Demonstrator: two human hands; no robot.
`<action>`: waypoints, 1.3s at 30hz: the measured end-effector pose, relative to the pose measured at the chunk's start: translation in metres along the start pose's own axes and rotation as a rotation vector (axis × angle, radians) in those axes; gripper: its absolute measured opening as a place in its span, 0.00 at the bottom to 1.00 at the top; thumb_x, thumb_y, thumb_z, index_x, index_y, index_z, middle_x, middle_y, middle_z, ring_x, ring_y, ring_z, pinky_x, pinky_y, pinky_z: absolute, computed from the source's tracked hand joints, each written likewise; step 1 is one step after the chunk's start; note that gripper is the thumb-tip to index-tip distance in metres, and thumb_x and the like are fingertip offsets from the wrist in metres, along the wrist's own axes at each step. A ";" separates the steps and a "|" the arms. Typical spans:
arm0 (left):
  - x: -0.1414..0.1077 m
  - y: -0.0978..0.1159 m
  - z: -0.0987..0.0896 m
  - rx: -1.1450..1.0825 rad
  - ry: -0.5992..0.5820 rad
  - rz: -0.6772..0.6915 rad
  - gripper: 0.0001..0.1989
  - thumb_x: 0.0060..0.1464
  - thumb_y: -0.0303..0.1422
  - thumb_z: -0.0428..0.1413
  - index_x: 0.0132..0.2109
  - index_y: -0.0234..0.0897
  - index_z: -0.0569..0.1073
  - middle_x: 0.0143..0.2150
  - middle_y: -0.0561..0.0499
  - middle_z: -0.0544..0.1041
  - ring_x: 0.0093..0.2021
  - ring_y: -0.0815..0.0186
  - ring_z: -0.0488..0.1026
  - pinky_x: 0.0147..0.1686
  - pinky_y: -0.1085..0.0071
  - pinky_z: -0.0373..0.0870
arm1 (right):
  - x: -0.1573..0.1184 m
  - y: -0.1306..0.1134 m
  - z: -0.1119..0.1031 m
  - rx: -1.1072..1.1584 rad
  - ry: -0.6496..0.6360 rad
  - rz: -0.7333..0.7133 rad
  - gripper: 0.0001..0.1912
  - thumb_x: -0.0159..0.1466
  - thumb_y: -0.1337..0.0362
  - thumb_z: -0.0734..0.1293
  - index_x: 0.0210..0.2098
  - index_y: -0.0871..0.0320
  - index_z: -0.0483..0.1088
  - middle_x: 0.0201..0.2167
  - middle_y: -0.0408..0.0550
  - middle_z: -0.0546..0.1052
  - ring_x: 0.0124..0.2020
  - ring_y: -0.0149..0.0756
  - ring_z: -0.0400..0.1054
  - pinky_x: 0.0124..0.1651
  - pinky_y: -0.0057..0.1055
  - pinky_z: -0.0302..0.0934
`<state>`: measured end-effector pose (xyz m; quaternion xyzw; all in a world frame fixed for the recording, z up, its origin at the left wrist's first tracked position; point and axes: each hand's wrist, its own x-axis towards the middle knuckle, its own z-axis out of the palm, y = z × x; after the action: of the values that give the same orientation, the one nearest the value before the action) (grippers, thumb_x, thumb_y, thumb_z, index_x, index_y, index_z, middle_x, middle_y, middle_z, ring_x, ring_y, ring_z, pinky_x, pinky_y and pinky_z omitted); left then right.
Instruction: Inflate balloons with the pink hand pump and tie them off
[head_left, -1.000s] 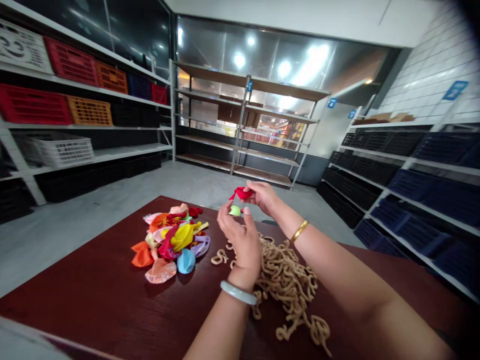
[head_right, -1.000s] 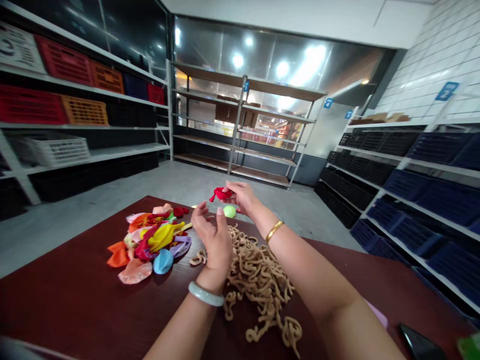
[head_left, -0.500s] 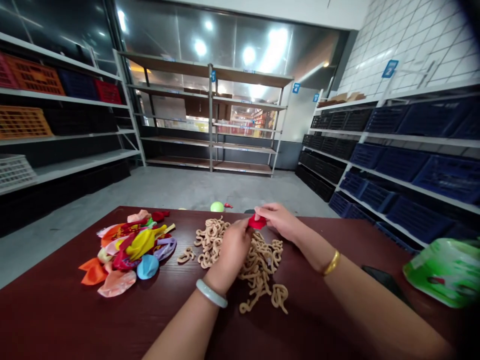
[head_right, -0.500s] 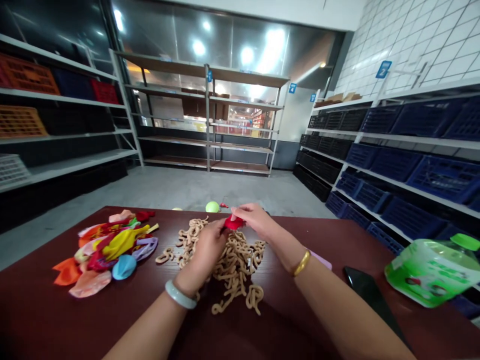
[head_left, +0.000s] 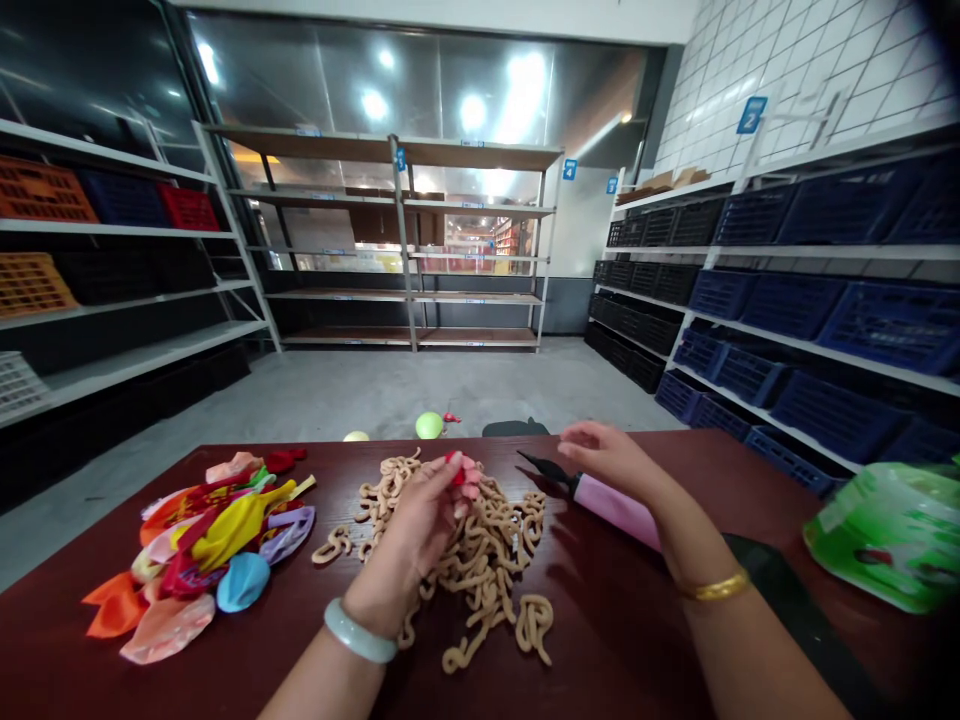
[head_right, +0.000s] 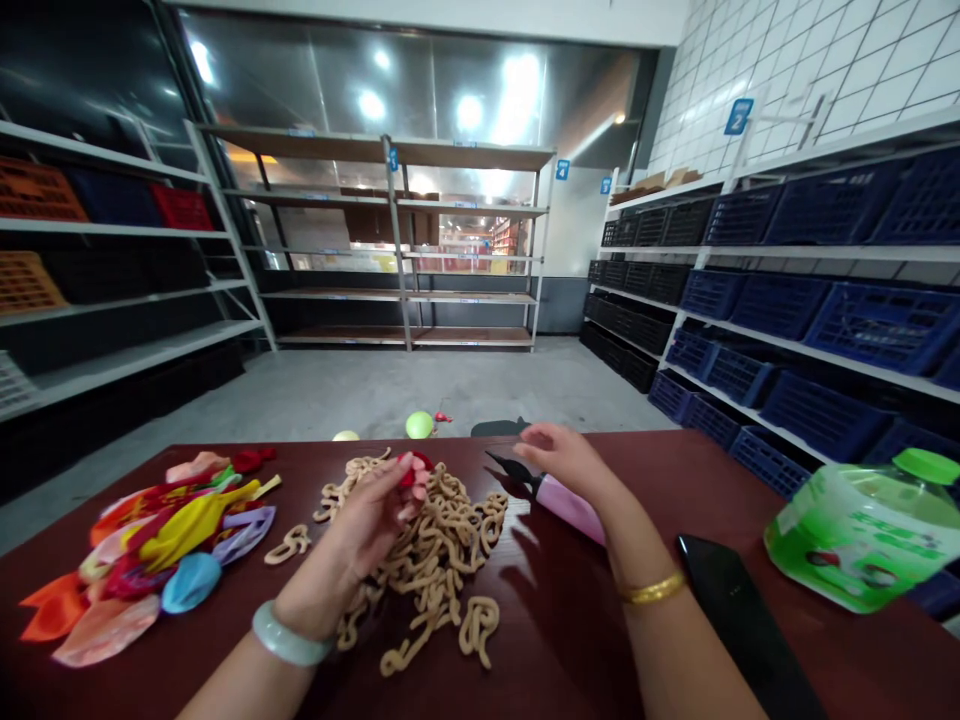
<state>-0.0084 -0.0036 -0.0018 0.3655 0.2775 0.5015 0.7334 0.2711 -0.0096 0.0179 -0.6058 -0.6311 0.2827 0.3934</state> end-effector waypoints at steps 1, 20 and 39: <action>0.002 0.006 -0.004 -0.049 0.057 0.041 0.06 0.54 0.31 0.60 0.36 0.31 0.75 0.32 0.47 0.76 0.26 0.72 0.72 0.21 0.80 0.63 | -0.003 0.009 -0.010 -0.226 -0.035 0.027 0.23 0.52 0.50 0.71 0.42 0.57 0.73 0.45 0.55 0.77 0.47 0.47 0.71 0.47 0.38 0.63; 0.020 0.019 -0.024 -0.541 0.280 0.140 0.08 0.62 0.24 0.50 0.40 0.30 0.74 0.44 0.41 0.79 0.46 0.62 0.77 0.44 0.67 0.77 | -0.027 -0.025 0.054 -0.732 -0.039 -0.268 0.22 0.58 0.44 0.64 0.42 0.54 0.66 0.37 0.49 0.77 0.37 0.44 0.71 0.33 0.32 0.52; 0.022 0.008 -0.019 -0.450 0.258 0.264 0.05 0.60 0.25 0.53 0.36 0.31 0.74 0.44 0.41 0.79 0.46 0.59 0.77 0.46 0.62 0.75 | -0.032 -0.022 0.077 -0.752 -0.123 -0.274 0.23 0.58 0.42 0.64 0.39 0.54 0.67 0.34 0.49 0.78 0.36 0.46 0.72 0.32 0.32 0.53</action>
<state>-0.0200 0.0235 -0.0071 0.1598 0.2001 0.6839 0.6831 0.1929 -0.0344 -0.0097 -0.5996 -0.7879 0.0128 0.1398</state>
